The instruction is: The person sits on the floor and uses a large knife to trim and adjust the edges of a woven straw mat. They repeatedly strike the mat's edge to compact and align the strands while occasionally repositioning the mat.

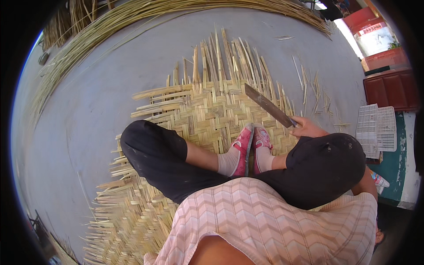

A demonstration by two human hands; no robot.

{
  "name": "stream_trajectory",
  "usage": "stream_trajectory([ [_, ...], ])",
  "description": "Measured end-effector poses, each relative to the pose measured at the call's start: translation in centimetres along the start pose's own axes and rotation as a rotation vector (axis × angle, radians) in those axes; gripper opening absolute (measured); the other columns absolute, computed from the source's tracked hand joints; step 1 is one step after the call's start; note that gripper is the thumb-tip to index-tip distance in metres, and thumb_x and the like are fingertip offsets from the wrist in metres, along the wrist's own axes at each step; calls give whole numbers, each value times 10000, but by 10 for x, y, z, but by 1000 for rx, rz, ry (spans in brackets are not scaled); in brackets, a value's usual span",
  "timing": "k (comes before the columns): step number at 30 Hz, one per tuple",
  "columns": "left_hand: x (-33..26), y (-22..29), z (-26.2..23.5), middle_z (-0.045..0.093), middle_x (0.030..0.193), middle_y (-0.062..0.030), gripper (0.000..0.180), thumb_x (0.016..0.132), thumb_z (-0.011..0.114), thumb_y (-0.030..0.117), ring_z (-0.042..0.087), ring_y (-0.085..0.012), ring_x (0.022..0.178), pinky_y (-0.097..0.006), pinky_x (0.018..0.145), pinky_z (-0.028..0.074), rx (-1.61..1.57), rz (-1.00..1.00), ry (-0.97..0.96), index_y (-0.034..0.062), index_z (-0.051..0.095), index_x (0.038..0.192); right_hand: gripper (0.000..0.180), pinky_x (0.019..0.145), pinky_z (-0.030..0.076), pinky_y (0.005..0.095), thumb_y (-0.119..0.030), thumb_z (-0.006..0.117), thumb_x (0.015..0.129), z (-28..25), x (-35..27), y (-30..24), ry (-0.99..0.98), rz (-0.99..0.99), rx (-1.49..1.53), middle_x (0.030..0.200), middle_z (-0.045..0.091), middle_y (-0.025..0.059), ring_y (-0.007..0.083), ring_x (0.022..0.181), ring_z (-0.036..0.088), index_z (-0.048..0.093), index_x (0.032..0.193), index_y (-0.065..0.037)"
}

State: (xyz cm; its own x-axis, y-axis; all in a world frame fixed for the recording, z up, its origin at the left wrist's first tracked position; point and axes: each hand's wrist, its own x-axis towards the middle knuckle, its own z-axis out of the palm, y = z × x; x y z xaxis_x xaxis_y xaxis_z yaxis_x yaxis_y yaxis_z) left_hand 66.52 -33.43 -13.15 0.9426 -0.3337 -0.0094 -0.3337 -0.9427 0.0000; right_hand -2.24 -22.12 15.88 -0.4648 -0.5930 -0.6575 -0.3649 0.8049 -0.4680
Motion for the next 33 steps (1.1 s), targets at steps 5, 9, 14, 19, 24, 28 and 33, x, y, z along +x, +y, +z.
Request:
stream_trajectory([
  [5,5,28,-11,472,1365,-251,697,905,565,464,504,-371,1211,-465,1003,420,-50,92,-37,-55,442,1353,577,683,451,278,-141,664,823,-2,0,-18,-21,-119,108,865,585,48,104,770,528,503,1357,7],
  [9,20,78,-42,455,1391,-250,713,906,579,460,492,-372,1227,-462,1018,411,-76,169,-31,-58,429,1373,577,737,473,271,-147,672,816,-7,4,-35,-133,-71,225,923,631,81,115,817,574,513,1347,12],
  [14,-30,280,-116,427,1436,-249,736,908,598,454,473,-370,1257,-456,1041,396,-296,540,-154,-60,412,1400,584,841,501,323,-174,674,793,-5,20,-38,-229,-219,229,1063,679,171,216,944,655,531,1345,-46],
  [19,-285,522,-164,614,1162,-107,489,948,624,243,560,-169,1020,-295,922,456,-867,1598,-633,-28,506,1338,585,741,516,363,-221,652,768,-2,45,-19,-210,-330,110,935,680,189,287,846,669,553,1327,-80],
  [24,-594,534,-190,628,1241,-159,399,905,639,281,614,-337,1097,-364,940,486,-509,2716,-734,86,609,1252,575,673,512,432,-234,627,772,-10,44,-1,-84,-200,20,873,681,179,344,788,664,540,1329,-118],
  [28,-741,473,-183,618,1271,-96,342,919,585,197,576,-274,1174,-397,973,456,45,3121,-341,121,614,1251,572,615,492,454,-233,605,792,-26,42,28,-34,-114,-99,766,666,143,343,700,648,514,1349,-142],
  [33,-813,449,-127,590,1288,-43,400,843,598,65,503,-199,1266,-429,1004,412,660,3306,270,172,604,1228,575,601,483,460,-225,597,801,-39,49,75,93,-24,-184,754,654,127,339,676,638,501,1366,-168],
])
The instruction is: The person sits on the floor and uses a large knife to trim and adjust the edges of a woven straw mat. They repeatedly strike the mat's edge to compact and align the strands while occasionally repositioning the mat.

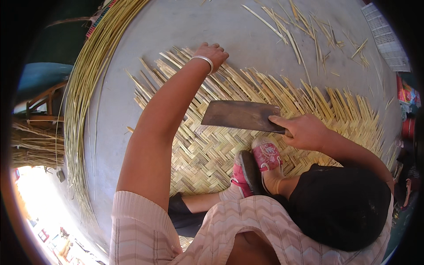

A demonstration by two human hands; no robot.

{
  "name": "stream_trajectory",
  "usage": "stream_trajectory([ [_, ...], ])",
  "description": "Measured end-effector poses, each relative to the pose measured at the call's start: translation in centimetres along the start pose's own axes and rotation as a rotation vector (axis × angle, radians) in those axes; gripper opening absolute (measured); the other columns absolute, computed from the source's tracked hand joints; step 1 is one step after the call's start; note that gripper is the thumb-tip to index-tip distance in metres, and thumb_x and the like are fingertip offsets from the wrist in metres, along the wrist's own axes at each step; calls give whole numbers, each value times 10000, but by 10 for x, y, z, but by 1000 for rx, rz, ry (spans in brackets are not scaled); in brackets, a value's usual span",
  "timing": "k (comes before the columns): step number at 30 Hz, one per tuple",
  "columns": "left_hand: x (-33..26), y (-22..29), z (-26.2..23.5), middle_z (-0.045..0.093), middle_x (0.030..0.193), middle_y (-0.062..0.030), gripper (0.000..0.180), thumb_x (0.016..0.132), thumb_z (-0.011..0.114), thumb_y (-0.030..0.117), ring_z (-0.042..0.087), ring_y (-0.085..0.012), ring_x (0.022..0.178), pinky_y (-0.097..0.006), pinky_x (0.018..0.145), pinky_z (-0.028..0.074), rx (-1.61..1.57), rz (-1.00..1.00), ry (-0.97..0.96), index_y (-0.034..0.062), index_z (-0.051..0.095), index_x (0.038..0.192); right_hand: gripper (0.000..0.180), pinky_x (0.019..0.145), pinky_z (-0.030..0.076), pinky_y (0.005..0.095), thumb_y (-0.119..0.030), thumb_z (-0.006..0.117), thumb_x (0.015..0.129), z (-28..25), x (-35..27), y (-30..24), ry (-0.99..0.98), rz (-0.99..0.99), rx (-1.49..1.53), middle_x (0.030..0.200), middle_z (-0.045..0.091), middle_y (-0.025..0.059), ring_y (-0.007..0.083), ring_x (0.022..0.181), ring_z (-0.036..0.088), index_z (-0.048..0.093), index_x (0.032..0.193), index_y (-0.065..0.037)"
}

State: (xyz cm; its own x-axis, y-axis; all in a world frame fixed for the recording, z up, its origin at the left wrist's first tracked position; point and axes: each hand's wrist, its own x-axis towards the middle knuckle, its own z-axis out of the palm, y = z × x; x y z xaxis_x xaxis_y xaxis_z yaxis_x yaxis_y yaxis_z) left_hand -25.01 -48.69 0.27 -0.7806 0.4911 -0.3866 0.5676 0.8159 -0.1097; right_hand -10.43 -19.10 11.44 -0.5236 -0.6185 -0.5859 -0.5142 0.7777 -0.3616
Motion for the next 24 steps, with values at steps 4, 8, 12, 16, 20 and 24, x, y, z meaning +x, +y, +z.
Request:
stream_trajectory([
  [4,30,-6,14,600,1258,-45,326,825,629,75,543,-221,1220,-446,991,414,46,-3,-85,157,617,1140,583,608,490,459,-207,582,810,1,10,33,121,13,-51,797,669,113,328,686,644,482,1384,-189],
  [8,38,-8,0,680,1139,-64,235,813,688,137,600,-234,1150,-437,989,397,109,-15,-196,149,682,1047,608,581,509,419,-130,609,750,0,30,54,316,-37,-178,737,654,101,295,630,636,542,1349,-208],
  [12,37,-9,-20,726,1059,-98,235,779,730,147,655,-244,1064,-437,1025,361,225,43,-296,140,741,1014,556,641,513,464,-197,571,833,-8,41,58,246,-26,-238,817,678,115,330,709,654,483,1382,-225],
  [16,32,-9,-27,713,1053,-83,228,737,730,101,627,-241,1108,-467,1010,391,202,-2,-287,152,743,959,549,638,513,471,-199,571,837,-10,45,49,254,-10,-270,818,678,114,328,712,658,486,1378,-237],
  [20,23,-11,-34,712,1060,-77,248,731,744,117,646,-238,1072,-457,990,404,140,-79,-270,145,734,977,553,630,511,471,-199,568,835,-6,48,44,291,-16,-297,810,677,109,326,710,658,482,1379,-247],
  [24,13,-15,-52,711,1069,-72,246,760,746,178,647,-237,1074,-443,957,416,199,-27,-312,146,726,1003,603,598,517,439,-159,595,797,2,50,43,384,-57,-304,747,648,87,304,664,647,490,1384,-252],
])
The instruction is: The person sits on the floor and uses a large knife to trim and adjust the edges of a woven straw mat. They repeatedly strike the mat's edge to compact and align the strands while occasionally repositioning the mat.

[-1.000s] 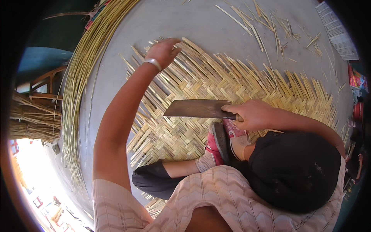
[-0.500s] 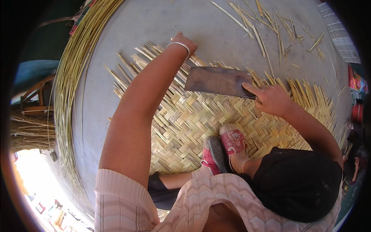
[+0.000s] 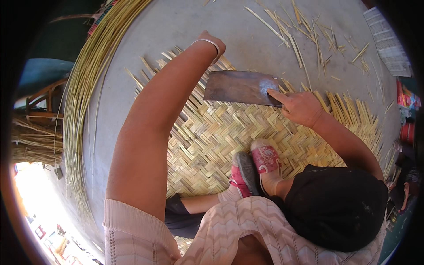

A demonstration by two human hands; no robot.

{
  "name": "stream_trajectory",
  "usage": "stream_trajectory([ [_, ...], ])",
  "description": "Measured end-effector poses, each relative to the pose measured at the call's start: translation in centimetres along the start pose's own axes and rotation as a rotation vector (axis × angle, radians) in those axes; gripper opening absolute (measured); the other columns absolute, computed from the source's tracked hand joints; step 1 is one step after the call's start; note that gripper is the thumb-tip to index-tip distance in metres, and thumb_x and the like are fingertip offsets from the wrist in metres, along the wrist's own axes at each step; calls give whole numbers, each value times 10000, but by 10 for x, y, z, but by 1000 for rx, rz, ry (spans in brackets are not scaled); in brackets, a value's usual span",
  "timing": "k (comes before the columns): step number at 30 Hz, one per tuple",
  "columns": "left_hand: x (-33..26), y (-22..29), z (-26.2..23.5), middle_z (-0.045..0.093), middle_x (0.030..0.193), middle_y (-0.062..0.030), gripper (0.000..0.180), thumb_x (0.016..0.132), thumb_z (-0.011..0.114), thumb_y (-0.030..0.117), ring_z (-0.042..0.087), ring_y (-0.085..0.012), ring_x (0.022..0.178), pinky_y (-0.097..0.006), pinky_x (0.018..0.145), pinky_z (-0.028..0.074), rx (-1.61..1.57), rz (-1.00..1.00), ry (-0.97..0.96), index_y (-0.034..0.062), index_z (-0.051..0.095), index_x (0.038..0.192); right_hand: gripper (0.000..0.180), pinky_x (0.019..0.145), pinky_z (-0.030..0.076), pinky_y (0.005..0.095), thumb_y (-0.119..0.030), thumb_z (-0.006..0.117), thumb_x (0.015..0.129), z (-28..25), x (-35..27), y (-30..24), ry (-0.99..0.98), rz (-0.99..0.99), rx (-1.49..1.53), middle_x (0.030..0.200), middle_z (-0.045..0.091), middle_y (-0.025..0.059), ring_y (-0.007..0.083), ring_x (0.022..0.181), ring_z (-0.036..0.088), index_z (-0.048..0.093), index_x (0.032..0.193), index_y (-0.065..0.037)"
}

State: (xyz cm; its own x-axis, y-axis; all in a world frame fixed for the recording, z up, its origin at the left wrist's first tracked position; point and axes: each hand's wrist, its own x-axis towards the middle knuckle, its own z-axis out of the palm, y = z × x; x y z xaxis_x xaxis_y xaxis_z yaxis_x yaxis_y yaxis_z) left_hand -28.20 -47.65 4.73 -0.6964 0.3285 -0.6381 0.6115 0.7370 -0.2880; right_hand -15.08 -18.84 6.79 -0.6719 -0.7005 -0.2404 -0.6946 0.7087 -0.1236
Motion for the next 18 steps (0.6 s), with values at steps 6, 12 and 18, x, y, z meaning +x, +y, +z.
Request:
stream_trajectory([
  [6,-8,-2,-4,706,1092,-42,283,833,703,305,644,-222,1078,-427,934,420,-86,-61,-88,157,712,1073,558,613,513,450,-183,569,830,3,-1,-2,12,2,21,776,670,97,306,682,657,488,1377,-253],
  [12,4,-5,23,696,1132,-46,297,896,627,364,639,-238,1093,-405,933,443,-94,-46,-27,173,711,1108,620,600,528,427,-164,599,800,8,3,0,35,-11,-11,744,650,87,293,653,649,476,1402,-241],
  [18,13,0,25,682,1185,-70,280,872,613,213,644,-288,1104,-427,865,532,-228,-107,-123,83,707,1102,576,654,513,463,-176,548,860,15,14,3,-104,77,20,856,688,108,319,754,671,436,1424,-224],
])
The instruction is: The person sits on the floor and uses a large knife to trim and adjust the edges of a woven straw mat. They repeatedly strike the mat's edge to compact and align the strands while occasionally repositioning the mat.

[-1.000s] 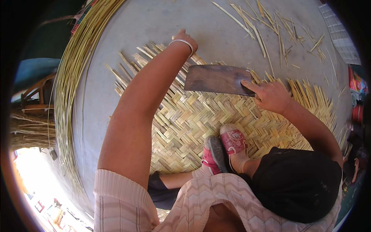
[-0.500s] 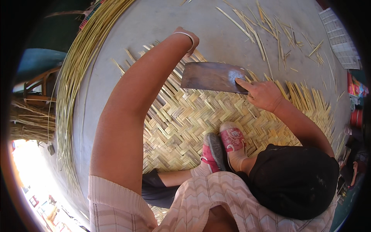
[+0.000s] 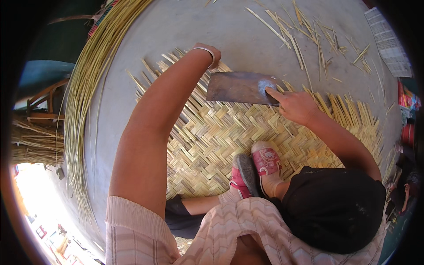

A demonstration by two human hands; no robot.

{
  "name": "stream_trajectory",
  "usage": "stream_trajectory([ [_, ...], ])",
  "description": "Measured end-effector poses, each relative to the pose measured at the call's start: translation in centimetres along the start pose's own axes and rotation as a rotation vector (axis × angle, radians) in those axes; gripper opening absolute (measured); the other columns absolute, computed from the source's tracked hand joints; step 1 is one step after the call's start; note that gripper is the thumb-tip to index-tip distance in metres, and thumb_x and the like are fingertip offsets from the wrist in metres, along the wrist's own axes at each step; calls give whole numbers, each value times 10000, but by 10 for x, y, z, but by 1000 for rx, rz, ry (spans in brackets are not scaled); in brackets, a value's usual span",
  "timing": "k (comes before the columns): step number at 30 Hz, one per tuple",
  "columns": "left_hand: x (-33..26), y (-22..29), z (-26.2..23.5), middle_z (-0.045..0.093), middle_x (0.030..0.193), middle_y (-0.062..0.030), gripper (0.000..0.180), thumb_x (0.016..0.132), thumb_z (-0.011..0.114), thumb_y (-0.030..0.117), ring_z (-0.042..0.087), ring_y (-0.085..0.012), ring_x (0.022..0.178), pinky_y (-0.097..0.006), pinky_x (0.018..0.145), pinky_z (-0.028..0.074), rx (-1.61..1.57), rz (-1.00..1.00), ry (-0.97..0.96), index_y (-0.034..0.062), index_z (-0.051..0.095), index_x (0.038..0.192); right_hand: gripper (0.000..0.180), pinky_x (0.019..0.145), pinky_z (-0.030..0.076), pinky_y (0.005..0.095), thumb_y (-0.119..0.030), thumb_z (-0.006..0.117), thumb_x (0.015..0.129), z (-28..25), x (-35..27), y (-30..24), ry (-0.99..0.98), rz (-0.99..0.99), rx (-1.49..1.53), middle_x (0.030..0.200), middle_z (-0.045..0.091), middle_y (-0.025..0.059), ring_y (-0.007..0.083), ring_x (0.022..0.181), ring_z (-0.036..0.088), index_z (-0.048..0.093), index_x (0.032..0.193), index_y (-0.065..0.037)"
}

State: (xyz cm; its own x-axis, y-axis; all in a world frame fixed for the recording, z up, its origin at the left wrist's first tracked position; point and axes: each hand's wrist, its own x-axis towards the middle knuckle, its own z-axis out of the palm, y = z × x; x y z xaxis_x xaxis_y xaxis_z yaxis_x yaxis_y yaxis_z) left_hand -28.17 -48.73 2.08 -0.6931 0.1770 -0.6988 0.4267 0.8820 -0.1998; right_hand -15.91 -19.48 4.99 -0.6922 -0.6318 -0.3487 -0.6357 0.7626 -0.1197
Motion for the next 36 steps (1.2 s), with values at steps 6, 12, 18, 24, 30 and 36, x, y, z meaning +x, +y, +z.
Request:
stream_trajectory([
  [6,10,-3,27,687,1142,-121,329,918,576,346,643,-309,1082,-423,901,507,-170,23,104,113,710,1108,698,650,520,470,-141,562,845,16,22,2,-150,113,-8,891,697,125,329,782,680,325,1494,-244],
  [12,-25,30,13,694,1102,-144,339,946,542,359,655,-322,1011,-423,903,498,-227,113,114,94,720,1061,755,685,533,488,-114,564,829,35,32,1,-177,207,23,925,699,164,356,791,680,287,1514,-272],
  [18,-47,8,-65,606,1308,-99,559,906,595,509,578,-279,1189,-416,1001,432,-516,61,750,119,572,1306,723,673,525,487,-118,562,836,22,24,-10,-129,183,17,885,696,147,339,770,679,321,1499,-274],
  [24,-14,-11,13,461,1447,-67,543,943,481,559,357,-235,1392,-530,1125,255,-80,81,457,187,557,1330,731,630,526,443,-209,644,802,16,-12,-19,-87,-17,-3,789,686,117,313,685,671,365,1475,-267],
  [30,-1,-5,40,696,1038,-75,623,981,320,611,549,-219,1173,-457,994,342,-73,38,166,142,729,1003,737,606,528,419,-180,651,782,20,-10,-22,-53,-82,28,781,686,92,292,632,662,387,1465,-266],
  [36,-3,-21,22,710,957,-101,721,971,278,654,621,-243,1022,-422,972,355,3,48,186,120,753,877,753,646,538,444,-169,640,784,9,19,-10,4,-38,37,816,682,119,314,708,668,356,1479,-239],
])
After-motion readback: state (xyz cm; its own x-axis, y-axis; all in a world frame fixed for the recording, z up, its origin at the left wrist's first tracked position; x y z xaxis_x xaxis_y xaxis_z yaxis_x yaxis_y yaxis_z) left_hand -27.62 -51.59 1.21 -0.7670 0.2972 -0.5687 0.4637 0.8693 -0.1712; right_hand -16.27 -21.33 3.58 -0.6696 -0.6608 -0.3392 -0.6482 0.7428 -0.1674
